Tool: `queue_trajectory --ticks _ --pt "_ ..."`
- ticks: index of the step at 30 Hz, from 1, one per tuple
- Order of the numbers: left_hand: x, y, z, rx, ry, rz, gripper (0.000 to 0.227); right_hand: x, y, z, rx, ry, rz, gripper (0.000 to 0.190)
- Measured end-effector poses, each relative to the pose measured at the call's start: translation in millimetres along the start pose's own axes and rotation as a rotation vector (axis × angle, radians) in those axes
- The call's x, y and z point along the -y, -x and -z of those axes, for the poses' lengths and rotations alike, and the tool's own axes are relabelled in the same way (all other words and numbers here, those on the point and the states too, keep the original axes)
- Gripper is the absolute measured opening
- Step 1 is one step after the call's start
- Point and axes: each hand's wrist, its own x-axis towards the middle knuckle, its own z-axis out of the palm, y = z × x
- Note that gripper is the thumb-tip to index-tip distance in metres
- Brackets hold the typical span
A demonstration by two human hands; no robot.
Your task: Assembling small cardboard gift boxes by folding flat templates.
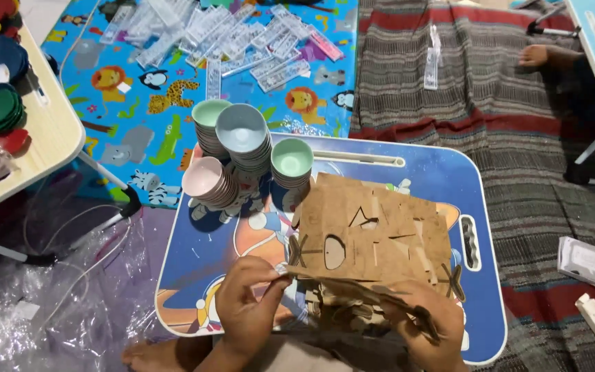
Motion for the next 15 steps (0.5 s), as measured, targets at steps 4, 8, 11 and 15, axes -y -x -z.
queue_trajectory --ticks 4,8,11,15 --pt "9.5 8.1 5.0 -0.001 0.138 0.116 0.015 2.4 4.0 -2.1 0.0 0.077 -0.075 0.02" --pt "29.3 19.4 14.9 0.098 0.329 0.587 0.036 -28.6 27.0 0.3 -0.083 -0.017 -0.027 0.026" --pt "37.1 28.2 13.3 0.21 0.496 0.826 0.061 -33.0 35.7 -1.3 -0.146 0.044 -0.064 0.03" --pt "21.1 19.3 1.6 0.336 0.63 0.755 0.052 -36.5 42.6 -2.2 -0.196 0.06 -0.161 0.039"
